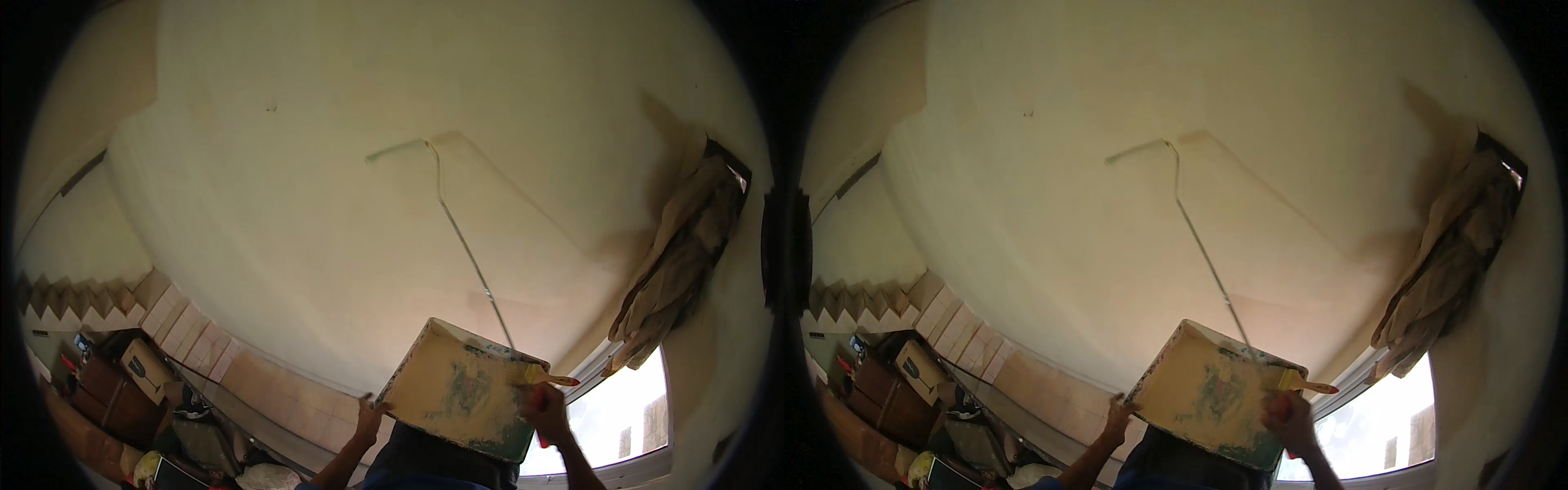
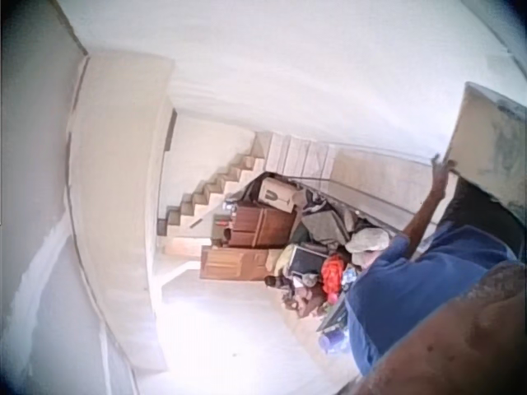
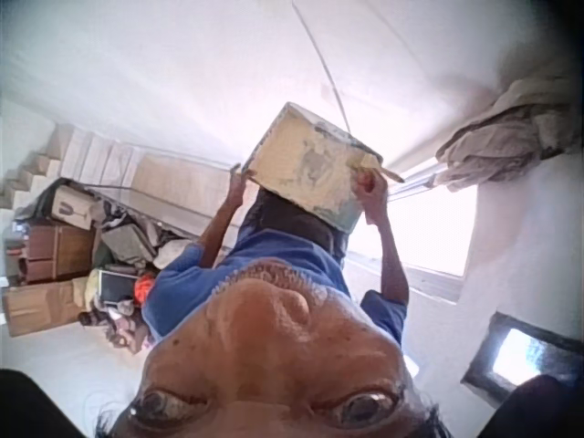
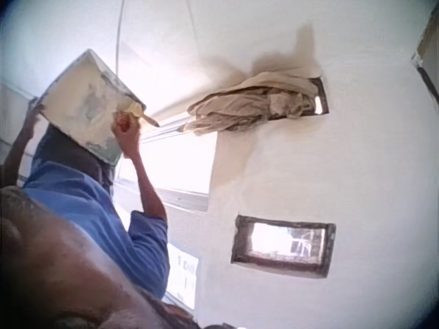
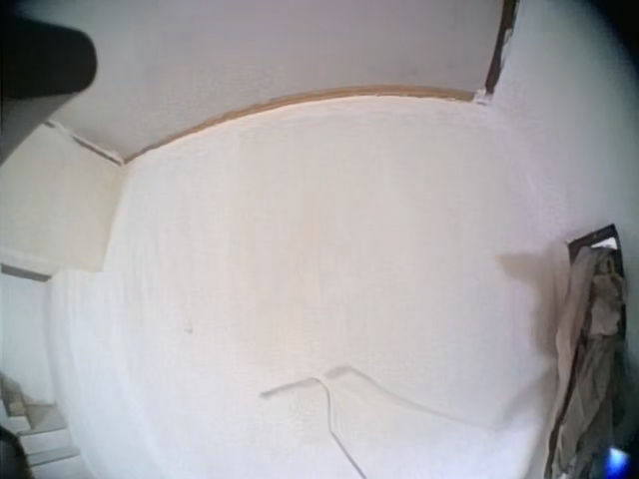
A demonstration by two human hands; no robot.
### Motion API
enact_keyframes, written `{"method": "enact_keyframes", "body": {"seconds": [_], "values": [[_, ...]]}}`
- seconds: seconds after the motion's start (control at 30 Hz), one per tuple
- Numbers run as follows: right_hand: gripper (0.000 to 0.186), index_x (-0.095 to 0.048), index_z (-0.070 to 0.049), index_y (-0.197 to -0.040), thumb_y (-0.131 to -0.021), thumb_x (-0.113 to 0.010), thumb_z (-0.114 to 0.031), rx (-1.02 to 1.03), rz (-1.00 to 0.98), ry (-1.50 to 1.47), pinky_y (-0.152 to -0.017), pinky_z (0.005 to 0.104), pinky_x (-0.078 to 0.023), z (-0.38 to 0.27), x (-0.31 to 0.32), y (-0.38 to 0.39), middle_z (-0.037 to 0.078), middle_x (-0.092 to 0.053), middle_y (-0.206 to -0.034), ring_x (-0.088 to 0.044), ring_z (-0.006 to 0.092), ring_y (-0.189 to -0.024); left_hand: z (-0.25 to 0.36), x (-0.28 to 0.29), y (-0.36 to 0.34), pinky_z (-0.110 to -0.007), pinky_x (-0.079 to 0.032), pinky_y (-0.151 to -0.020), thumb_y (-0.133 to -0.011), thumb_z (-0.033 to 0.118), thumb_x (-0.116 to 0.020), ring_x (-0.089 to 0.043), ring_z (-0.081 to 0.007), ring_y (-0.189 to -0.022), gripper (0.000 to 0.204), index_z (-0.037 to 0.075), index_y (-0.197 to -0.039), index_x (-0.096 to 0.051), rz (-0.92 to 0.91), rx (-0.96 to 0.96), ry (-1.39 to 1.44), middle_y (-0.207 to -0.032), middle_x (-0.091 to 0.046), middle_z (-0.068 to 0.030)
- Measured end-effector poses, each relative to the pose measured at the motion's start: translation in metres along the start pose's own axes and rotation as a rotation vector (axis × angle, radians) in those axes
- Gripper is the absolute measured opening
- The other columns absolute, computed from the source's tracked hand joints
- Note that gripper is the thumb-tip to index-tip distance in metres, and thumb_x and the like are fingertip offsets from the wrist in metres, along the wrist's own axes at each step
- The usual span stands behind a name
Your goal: The person paints a ceiling using a roller, frequently dipping the roller into a paint tray and applying it to the surface around a window.
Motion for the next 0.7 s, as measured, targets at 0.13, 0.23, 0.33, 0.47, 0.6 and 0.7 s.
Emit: {"method": "enact_keyframes", "body": {"seconds": [0.13, 0.23, 0.33, 0.47, 0.6, 0.7], "values": [[0.04, -0.058, -0.007, -0.101, -0.068, -0.076, -0.021, 0.105, -0.032, -0.03, -0.071, 0.0302, -0.049, -0.062, -0.071, -0.004, 0.009, -0.061, -0.085, -0.058, 0.0157, -0.079, 0.107, -0.02, 0.041, -0.038, -0.04, -0.093, -0.073, 0.051, -0.07, -0.044, -0.0291, -0.116, 0.083, -0.001, -0.128, -0.036, -0.113, -0.519, -0.113, -0.124, -0.044, -0.0183], [0.038, -0.053, -0.005, -0.1, -0.072, -0.076, -0.016, 0.071, -0.079, -0.365, -0.072, 0.0276, -0.048, -0.062, -0.122, -0.011, 0.005, -0.059, -0.087, -0.056, 0.012, -0.082, 0.118, -0.069, 0.056, -0.038, -0.04, -0.095, -0.074, 0.033, -0.074, -0.047, -0.0266, -0.114, 0.079, 0.006, -0.133, -0.029, -0.64, -0.53, 0.053, -0.124, -0.045, -0.0161], [0.038, -0.052, -0.004, -0.101, -0.072, -0.077, -0.011, 0.14, -0.075, -0.541, -0.07, 0.0264, -0.048, -0.064, -0.153, -0.02, 0.005, -0.058, -0.086, -0.055, 0.0111, -0.08, 0.132, -0.093, 0.072, -0.036, -0.041, -0.094, -0.073, 0.019, -0.075, -0.047, -0.0234, -0.114, 0.085, 0.007, -0.136, -0.02, -0.705, -0.548, 0.035, -0.122, -0.046, -0.0152], [0.04, -0.052, -0.004, -0.1, -0.071, -0.078, -0.012, 0.074, -0.102, -0.673, -0.068, 0.0257, -0.049, -0.056, -0.168, -0.028, 0.005, -0.058, -0.085, -0.056, 0.0109, -0.078, 0.131, -0.088, 0.064, -0.032, -0.046, -0.084, -0.073, 0.014, -0.074, -0.054, -0.0191, -0.102, 0.085, 0.004, -0.136, -0.019, -0.657, -0.554, -0.07, -0.114, -0.05, -0.0135], [0.04, -0.054, -0.003, -0.099, -0.071, -0.079, -0.019, 0.163, -0.065, -0.411, -0.068, 0.0257, -0.05, -0.058, -0.162, -0.039, 0.005, -0.059, -0.087, -0.057, 0.0117, -0.079, 0.147, -0.092, 0.067, -0.029, -0.048, -0.072, -0.078, 0.009, -0.066, -0.057, -0.017, -0.091, 0.065, 0.003, -0.129, -0.026, -0.619, -0.595, -0.1, -0.11, -0.051, -0.0123], [0.046, -0.059, -0.003, -0.101, -0.068, -0.08, -0.028, 0.199, -0.113, -0.332, -0.072, 0.0328, -0.052, -0.09, -0.159, -0.039, 0.009, -0.061, -0.094, -0.061, 0.0171, -0.083, 0.138, -0.088, 0.055, -0.027, -0.047, -0.07, -0.081, 0.007, -0.058, -0.053, -0.0149, -0.09, 0.045, 0.004, -0.119, -0.034, -0.427, -0.635, -0.167, -0.105, -0.05, -0.0109]]}}
Point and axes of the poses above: each hand's wrist, its own y-axis away from the middle knuckle, its own x-axis out of the back of the hand, z = x × y, the point moved 6 cm from there along -y, towards the middle knuckle
